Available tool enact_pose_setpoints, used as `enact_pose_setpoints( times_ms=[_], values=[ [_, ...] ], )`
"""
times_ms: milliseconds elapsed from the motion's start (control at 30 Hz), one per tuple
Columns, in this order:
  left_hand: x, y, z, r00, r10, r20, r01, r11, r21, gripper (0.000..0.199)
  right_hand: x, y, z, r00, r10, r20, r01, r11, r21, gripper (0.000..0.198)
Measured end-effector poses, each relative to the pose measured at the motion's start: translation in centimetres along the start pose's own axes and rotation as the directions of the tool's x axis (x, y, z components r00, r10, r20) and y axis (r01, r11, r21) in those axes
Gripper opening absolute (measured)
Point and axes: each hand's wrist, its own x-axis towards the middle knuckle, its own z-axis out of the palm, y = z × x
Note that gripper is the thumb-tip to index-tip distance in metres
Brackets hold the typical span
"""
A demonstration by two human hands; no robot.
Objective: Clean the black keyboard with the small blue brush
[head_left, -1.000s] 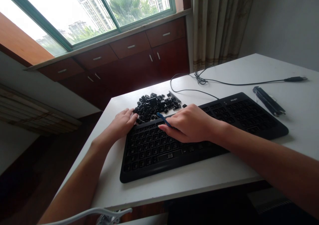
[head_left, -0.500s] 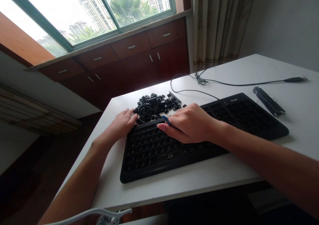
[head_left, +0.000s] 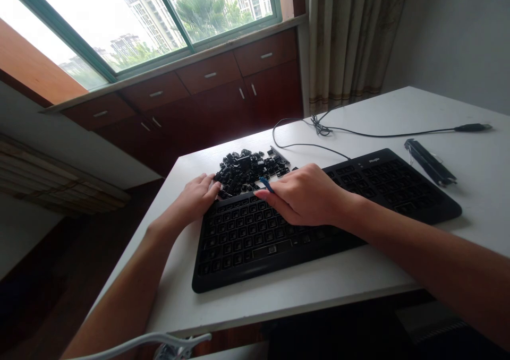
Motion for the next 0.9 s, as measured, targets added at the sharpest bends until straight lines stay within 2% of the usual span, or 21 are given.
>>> enact_pose_setpoints(
  times_ms=[567,900],
  values=[
    [0.12,0.16,0.01,1.000,0.024,-0.004,-0.024,0.999,0.033,0.073,0.11,-0.14,-0.36,0.997,-0.056,-0.056,0.060,0.995,0.075,0.056],
    [0.05,0.25,-0.16,0.999,0.010,0.033,-0.010,1.000,0.025,0.078,-0.03,-0.04,0.00,1.000,-0.015,-0.027,0.015,1.000,0.005,0.056]
  ],
)
